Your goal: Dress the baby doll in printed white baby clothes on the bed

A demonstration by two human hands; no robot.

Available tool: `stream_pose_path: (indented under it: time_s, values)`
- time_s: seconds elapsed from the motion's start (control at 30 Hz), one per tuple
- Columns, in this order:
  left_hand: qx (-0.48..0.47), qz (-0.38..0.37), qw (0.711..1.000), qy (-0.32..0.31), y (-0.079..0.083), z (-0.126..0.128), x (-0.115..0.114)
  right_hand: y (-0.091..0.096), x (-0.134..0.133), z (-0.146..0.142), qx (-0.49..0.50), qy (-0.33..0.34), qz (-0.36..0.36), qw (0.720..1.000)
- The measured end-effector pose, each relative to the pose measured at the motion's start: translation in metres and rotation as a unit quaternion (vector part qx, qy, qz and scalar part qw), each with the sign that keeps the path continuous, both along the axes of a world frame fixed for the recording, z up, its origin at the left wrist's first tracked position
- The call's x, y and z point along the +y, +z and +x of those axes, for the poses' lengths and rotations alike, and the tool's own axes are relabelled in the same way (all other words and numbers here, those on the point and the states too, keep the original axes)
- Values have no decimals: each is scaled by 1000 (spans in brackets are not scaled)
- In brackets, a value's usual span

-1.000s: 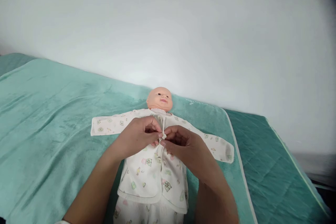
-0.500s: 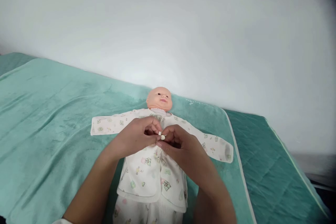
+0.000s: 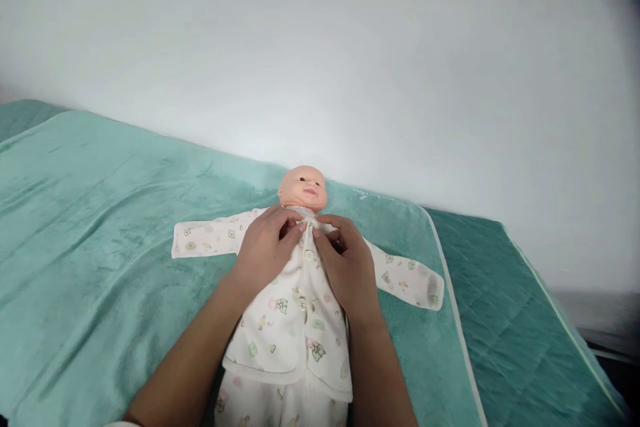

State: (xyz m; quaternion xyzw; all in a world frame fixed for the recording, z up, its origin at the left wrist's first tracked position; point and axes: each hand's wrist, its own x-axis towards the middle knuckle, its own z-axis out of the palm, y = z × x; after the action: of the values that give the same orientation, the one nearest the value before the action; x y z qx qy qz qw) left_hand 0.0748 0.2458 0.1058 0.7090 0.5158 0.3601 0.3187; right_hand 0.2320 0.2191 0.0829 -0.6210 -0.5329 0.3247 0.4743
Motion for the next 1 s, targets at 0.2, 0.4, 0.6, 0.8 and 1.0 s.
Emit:
stream_pose_path:
  time_s: [0.2, 0.4, 0.6, 0.8, 1.0]
  values:
    - [-8, -1, 1000, 6, -7, 1, 4, 1, 1, 2, 9, 38, -24, 999]
    - [-42, -20, 999, 0, -8, 1, 7, 1, 7, 2, -17, 52, -3, 999]
    - [-44, -4, 999, -22, -8, 1, 7, 3, 7, -1, -26, 37, -19, 999]
    - [-7, -26, 1000, 2, -8, 7, 7, -1, 7, -3, -42, 42, -5, 998]
    - [-28, -53, 998, -2, -7, 5, 8, -3, 7, -3, -43, 56, 2, 998]
